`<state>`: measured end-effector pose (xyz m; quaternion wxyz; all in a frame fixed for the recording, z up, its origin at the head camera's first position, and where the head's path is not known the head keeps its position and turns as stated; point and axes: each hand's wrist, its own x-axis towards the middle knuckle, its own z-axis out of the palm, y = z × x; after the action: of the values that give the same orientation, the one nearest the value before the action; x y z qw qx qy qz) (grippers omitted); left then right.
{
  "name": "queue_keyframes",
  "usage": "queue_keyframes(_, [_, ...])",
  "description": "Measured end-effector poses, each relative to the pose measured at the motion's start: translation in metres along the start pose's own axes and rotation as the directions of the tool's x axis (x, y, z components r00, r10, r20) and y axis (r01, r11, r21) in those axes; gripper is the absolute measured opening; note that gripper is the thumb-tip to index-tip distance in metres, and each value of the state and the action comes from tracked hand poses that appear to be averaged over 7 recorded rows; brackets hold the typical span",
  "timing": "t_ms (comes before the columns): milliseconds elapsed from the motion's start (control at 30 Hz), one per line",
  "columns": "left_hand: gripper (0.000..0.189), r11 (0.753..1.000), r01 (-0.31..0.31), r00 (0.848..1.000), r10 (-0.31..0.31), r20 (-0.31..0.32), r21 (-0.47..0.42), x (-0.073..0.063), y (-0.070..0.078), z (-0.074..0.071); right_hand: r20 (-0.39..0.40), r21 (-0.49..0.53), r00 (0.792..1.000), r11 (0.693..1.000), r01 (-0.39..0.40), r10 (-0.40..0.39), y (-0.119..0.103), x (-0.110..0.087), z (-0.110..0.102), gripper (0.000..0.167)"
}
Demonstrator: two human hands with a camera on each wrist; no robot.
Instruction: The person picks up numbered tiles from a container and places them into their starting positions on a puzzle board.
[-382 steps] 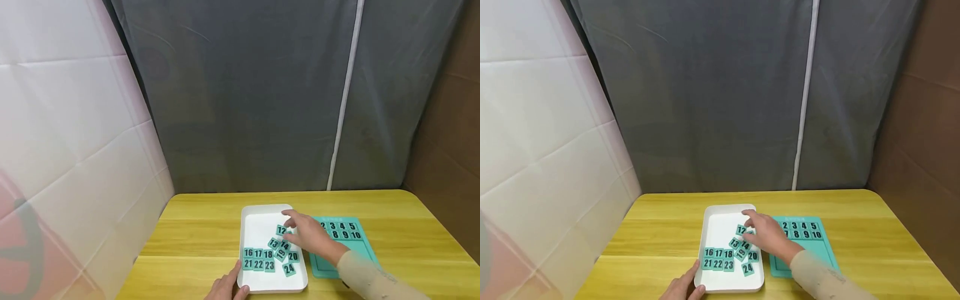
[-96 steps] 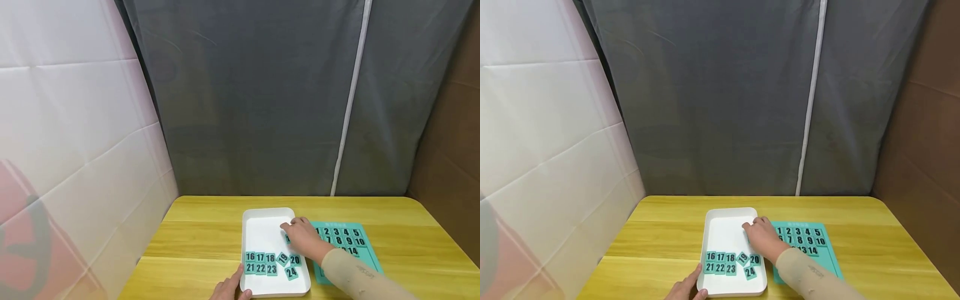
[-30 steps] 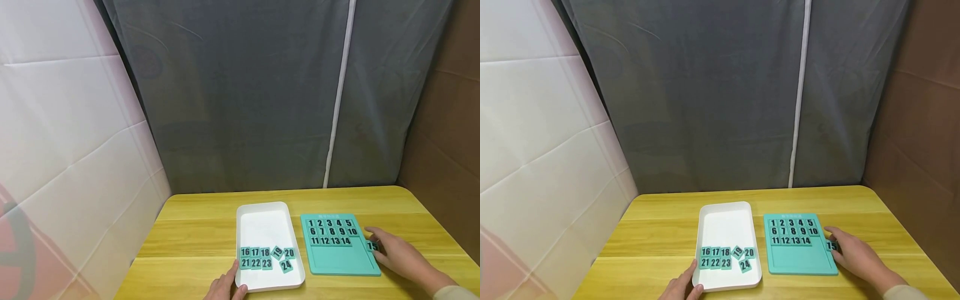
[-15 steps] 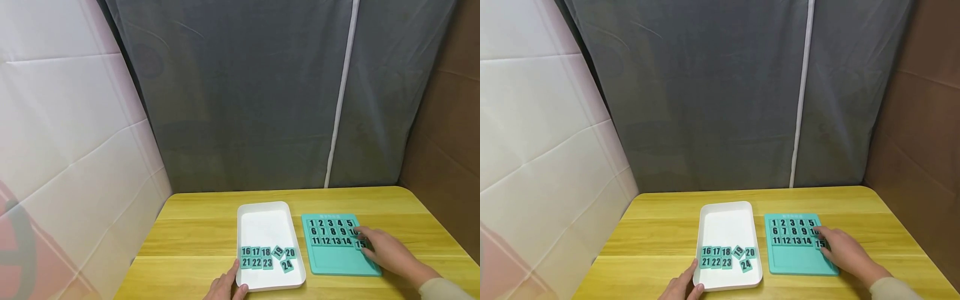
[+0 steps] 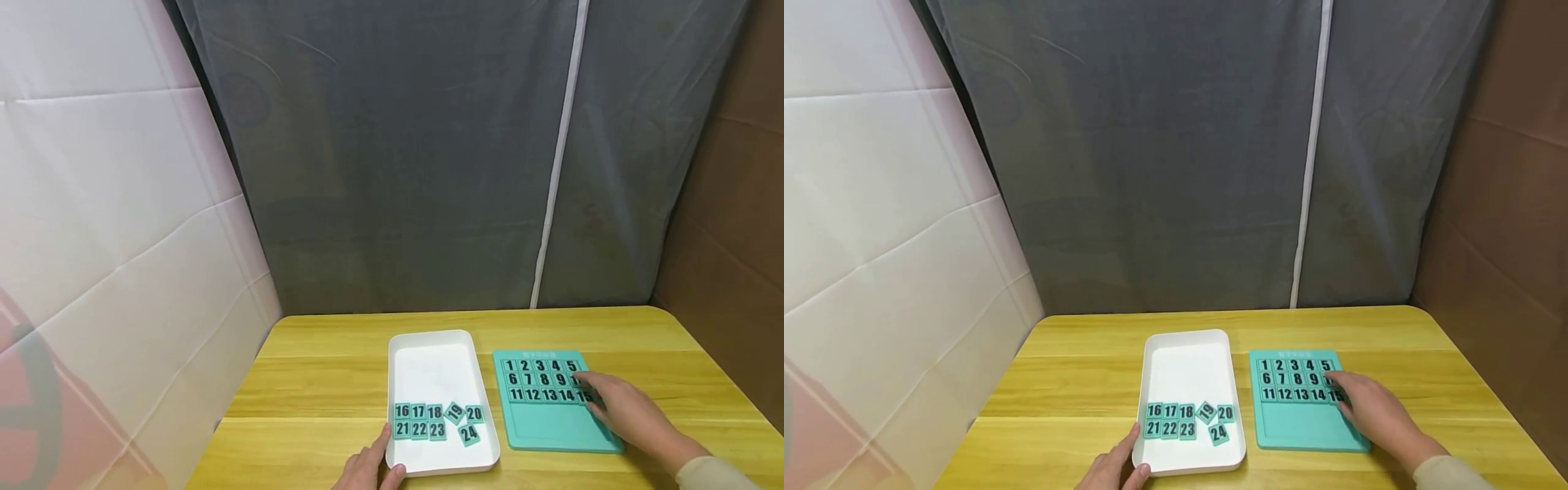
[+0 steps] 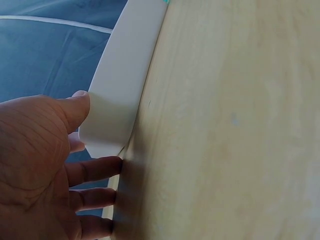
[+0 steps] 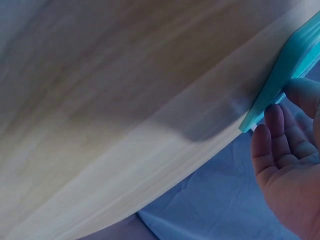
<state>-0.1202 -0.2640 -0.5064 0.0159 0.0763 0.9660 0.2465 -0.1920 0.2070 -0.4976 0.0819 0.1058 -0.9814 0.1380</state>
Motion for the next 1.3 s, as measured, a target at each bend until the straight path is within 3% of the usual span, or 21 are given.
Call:
queue_keyframes(433, [0.085,1.0,0.0,1.0,0.0,-0.007,0.0,-0.002,0.001,0.001,0.028,0.014,0.999,0.999,-0.04,0.04,-0.001,0.0,-0.002,0.05])
queue_keyframes(567, [0.086,1.0,-0.004,1.0,0.004,-0.01,0.004,-0.002,0.001,0.001,0.0,0.009,0.999,0.999,-0.039,0.039,-0.01,0.0,-0.005,0.049])
queue_keyframes(700, [0.086,1.0,0.001,1.0,-0.001,-0.02,0.012,-0.002,0.001,0.002,-0.06,0.026,0.998,0.999,0.028,-0.026,-0.036,0.007,-0.008,0.047])
queue_keyframes(867, [0.087,1.0,0.013,1.0,-0.013,-0.015,0.007,-0.002,-0.001,0.001,-0.068,0.087,0.985,0.983,0.163,-0.157,-0.098,0.028,-0.007,0.04])
queue_keyframes(967, [0.087,1.0,0.011,1.0,-0.011,0.003,-0.004,0.0,-0.003,-0.001,-0.018,0.144,0.956,0.945,0.293,-0.293,-0.143,0.044,0.0,0.033])
queue_keyframes(1100, [0.085,1.0,-0.012,1.0,0.013,0.027,-0.028,0.004,-0.001,0.002,0.109,0.174,0.872,0.873,0.456,-0.477,-0.196,0.06,0.015,0.032])
queue_keyframes(1167, [0.082,0.999,-0.03,0.999,0.032,0.036,-0.041,0.004,0.002,0.005,0.18,0.136,0.839,0.857,0.496,-0.514,-0.214,0.064,0.025,0.035])
queue_keyframes(1233, [0.081,0.997,-0.048,0.998,0.051,0.039,-0.054,0.004,0.005,0.008,0.24,0.075,0.826,0.858,0.508,-0.51,-0.225,0.066,0.034,0.038])
queue_keyframes(1300, [0.08,0.996,-0.061,0.997,0.064,0.044,-0.062,0.004,0.007,0.01,0.279,0.013,0.833,0.869,0.495,-0.479,-0.229,0.068,0.041,0.04])
